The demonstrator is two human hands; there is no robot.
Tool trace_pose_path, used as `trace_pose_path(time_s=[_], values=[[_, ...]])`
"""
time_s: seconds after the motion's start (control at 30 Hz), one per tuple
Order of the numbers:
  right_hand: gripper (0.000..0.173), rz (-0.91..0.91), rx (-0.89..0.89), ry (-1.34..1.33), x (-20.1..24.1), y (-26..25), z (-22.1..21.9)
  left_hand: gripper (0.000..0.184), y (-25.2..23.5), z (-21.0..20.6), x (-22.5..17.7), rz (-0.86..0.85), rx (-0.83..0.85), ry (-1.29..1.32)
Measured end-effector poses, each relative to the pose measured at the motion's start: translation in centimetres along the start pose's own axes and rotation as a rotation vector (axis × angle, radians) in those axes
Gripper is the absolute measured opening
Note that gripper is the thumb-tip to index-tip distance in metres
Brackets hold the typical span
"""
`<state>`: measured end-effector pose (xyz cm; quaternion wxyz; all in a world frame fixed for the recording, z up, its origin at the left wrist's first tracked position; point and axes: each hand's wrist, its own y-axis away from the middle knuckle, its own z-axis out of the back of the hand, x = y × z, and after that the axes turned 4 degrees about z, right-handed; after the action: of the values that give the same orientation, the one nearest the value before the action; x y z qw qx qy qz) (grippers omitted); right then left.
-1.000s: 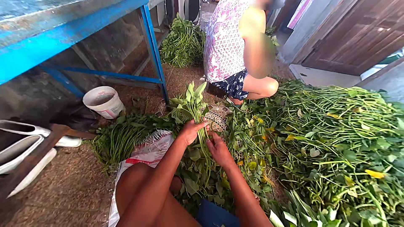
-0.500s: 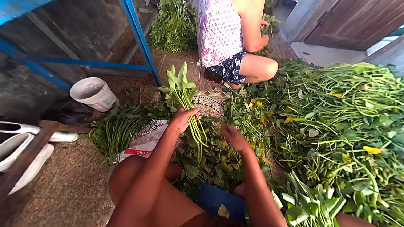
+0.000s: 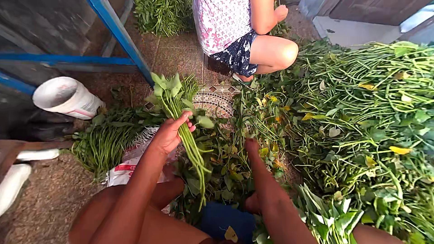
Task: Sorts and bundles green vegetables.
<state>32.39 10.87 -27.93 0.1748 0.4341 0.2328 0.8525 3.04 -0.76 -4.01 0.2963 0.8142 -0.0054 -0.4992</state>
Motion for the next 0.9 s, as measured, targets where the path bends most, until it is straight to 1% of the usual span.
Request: trace_pose_path(time_s=[0.07, 0.13, 0.2, 0.23, 0.33, 0.4, 0.47, 0.53, 0.63, 0.67, 0.73, 0.77, 0.8, 0.9], values=[[0.044, -0.113, 0.015, 0.179, -1.0, 1.5, -0.8, 0.020, -0.3, -0.1, -0.2, 0.019, -0.025, -0.012], [0.049, -0.182, 0.169, 0.343, -2.3, 1.6, -1.9, 0.019, -0.8, -0.3, -0.3, 0.027, -0.049, 0.000], [0.050, -0.201, 0.264, 0.416, -1.7, 1.6, -2.2, 0.018, -1.3, -0.6, -0.6, 0.022, -0.078, 0.016], [0.052, -0.195, 0.252, 0.389, -0.7, 1.9, -1.8, 0.018, -1.5, -0.7, -0.8, 0.016, -0.099, 0.022], [0.065, -0.074, 0.149, 0.262, 3.5, 3.3, 1.3, 0.018, -1.9, -0.8, -1.4, -0.008, -0.188, 0.015], [0.067, 0.010, 0.127, 0.302, 7.4, 5.2, 5.2, 0.019, -2.1, -0.3, -2.1, -0.053, -0.246, 0.028], [0.061, 0.073, 0.116, 0.421, 11.1, 7.8, 9.3, 0.017, -2.0, 0.2, -2.9, -0.114, -0.311, 0.064], [0.051, 0.116, 0.106, 0.533, 13.3, 10.5, 12.7, 0.017, -1.3, 0.8, -3.6, -0.161, -0.356, 0.117], [0.044, 0.255, -0.075, 0.487, 15.3, 15.6, 17.1, 0.015, -0.5, 1.4, -4.7, -0.243, -0.402, 0.197], [0.043, 0.278, -0.107, 0.474, 15.6, 17.3, 18.1, 0.015, -0.1, 1.7, -4.6, -0.260, -0.409, 0.210], [0.039, 0.378, -0.218, 0.404, 15.5, 20.5, 19.4, 0.015, 0.5, 2.1, -4.5, -0.287, -0.400, 0.217], [0.037, 0.451, -0.304, 0.342, 15.4, 21.6, 19.6, 0.015, 0.6, 2.1, -4.5, -0.296, -0.389, 0.221], [0.036, 0.492, -0.348, 0.289, 15.3, 22.3, 19.6, 0.016, 0.7, 2.3, -4.3, -0.294, -0.372, 0.227], [0.038, 0.567, -0.373, 0.093, 14.9, 22.4, 18.2, 0.018, 0.7, 2.6, -3.3, -0.258, -0.341, 0.210]])
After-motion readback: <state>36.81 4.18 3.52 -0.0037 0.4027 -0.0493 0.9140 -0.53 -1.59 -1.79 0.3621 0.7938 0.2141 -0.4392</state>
